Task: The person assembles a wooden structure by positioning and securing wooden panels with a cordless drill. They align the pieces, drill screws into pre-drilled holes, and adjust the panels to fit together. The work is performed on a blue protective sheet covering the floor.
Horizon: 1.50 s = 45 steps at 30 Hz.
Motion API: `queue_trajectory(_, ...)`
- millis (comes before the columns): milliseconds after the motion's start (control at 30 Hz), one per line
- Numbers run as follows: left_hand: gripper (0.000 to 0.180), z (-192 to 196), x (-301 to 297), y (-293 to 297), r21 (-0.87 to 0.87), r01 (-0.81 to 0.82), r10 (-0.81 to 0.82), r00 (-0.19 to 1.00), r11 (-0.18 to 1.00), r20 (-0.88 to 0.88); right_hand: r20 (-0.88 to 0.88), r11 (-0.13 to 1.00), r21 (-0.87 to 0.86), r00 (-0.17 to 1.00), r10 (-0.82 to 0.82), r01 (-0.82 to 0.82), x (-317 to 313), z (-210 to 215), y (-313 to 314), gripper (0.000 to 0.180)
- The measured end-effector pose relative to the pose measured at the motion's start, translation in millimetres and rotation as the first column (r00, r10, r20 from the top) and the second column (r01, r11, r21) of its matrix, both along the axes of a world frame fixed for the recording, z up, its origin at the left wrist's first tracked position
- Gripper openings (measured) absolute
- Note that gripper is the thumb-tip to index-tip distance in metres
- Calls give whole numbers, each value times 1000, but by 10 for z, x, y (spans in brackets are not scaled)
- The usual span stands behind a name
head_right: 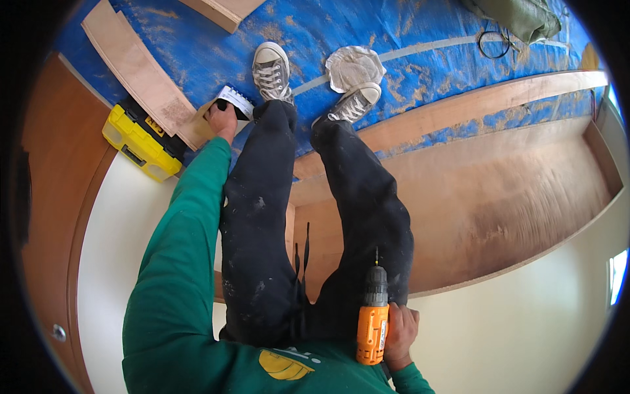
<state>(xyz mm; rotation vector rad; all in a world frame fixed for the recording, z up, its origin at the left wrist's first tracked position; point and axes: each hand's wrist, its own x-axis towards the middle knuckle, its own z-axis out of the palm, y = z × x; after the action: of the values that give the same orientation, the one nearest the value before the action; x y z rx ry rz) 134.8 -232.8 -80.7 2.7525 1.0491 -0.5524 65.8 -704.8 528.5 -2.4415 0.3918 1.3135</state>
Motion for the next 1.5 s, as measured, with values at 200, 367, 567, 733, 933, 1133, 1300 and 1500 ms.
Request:
queue_trajectory(200,51,88,144,25,-78,-141,130,982,987,-134,55,1000,10,998,-4,3,-3,-15,31,31)
queue_trajectory(367,48,112,110,-43,4,-28,29,989,1000,-148,48,1000,17,999,-12,11,-7,-17,70,29)
queue_trajectory(567,38,29,92,-55,-114,-193,197,980,975,21,52,1000,12,999,-1,1,-14,-14,84,29)
queue_trajectory(733,34,180,42,-44,-109,-170,177,982,979,61,48,1000,2,999,13,-14,-42,2,93,27)
queue_trajectory(933,38,118,-12,-57,59,173,-182,964,983,195,50,1000,8,999,8,-9,-59,-21,93,28)
queue_trajectory(1133,32,125,27,1,-276,-170,220,962,946,161,36,1000,6,999,25,-25,-58,1,97,29)
queue_trajectory(1300,27,292,21,-48,-247,-111,163,966,963,203,19,1000,11,1000,12,-12,-78,-4,103,27)
queue_trajectory(1500,30,335,-42,-100,-197,134,-83,965,971,249,47,1000,3,999,20,-20,-78,-24,131,26)
